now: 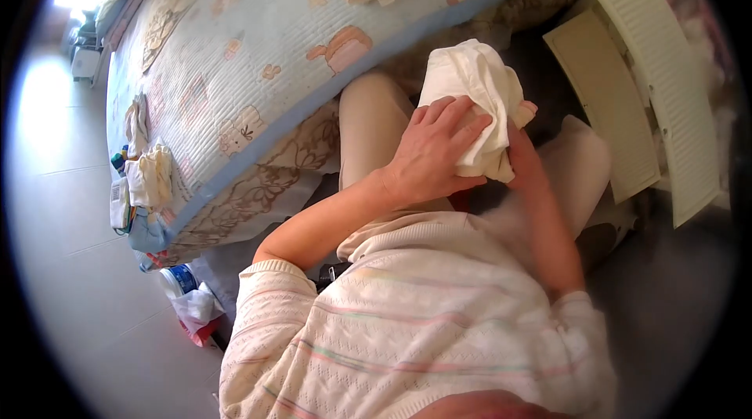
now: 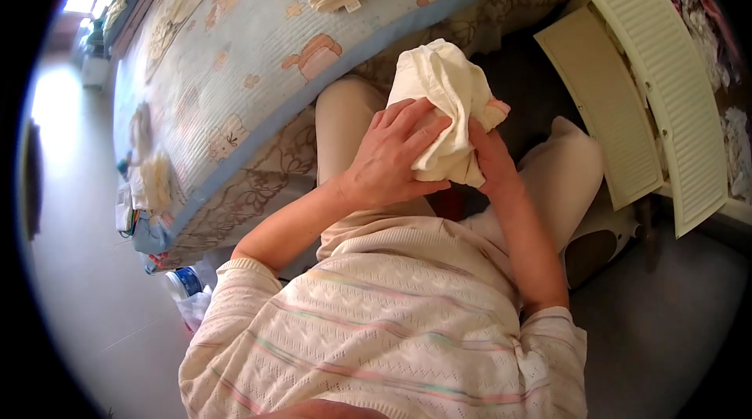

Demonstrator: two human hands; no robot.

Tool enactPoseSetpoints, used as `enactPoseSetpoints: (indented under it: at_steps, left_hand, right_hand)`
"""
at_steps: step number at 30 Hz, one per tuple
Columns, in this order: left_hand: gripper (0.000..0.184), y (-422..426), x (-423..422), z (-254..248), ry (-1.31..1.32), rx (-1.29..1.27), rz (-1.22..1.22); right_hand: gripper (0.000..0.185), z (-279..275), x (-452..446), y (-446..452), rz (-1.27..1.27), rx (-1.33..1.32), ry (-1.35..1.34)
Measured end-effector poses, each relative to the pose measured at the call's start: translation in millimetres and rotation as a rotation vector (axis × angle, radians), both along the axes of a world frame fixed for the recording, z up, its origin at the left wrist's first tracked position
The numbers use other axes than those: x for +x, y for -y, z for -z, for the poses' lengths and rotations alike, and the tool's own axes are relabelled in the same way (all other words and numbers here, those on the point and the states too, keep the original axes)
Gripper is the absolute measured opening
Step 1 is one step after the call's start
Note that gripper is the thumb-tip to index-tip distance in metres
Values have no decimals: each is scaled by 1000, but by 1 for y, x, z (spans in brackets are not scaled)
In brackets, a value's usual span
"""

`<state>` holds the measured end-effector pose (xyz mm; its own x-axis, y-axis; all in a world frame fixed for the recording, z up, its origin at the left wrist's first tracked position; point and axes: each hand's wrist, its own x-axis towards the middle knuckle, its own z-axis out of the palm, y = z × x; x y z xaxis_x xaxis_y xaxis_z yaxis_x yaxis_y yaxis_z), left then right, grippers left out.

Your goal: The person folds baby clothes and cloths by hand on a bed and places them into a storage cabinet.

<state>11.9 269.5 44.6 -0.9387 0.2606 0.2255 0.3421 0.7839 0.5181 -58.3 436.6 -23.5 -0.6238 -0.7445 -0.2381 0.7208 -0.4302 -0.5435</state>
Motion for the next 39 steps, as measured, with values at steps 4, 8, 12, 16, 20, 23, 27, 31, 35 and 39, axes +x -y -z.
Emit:
enactPoseSetpoints:
  at_steps: [4, 8, 12, 16, 20, 23, 27, 31, 35, 39]
  left_hand:
    - [71, 5, -2, -6, -47, 54, -40]
    - [70, 13, -1, -2, -88, 213, -40]
    - [73, 22, 1, 7, -69, 362, -75]
    - [78, 24, 7, 12, -2, 602, -156]
    - [82, 25, 8, 16, 155, 841, -136]
    - [72, 19, 6, 17, 170, 887, -228]
    - [53, 12, 4, 29, 292, 1229, -317]
    - [38, 12, 2, 38, 332, 1345, -367]
    - [30, 22, 0, 45, 256, 1287, -408]
    - [27, 58, -1, 21, 333, 1493, -640]
  right_hand:
    - [64, -16, -3, 15, 3, -127, -7]
    - [66, -26, -7, 24, 44, -122, -42]
    - [56, -25, -13, 32, 33, -64, -25]
    - [45, -23, -13, 30, 55, -6, 42]
    - [41, -31, -11, 32, 77, 23, -43]
    - [42, -30, -7, 31, 101, 162, -161]
    - [41, -29, -4, 33, 100, 253, -288]
    - [35, -31, -3, 30, 95, 272, -319]
    - [34, -31, -7, 22, 82, 246, -170]
    - [35, -25, -14, 6, 159, 170, -121]
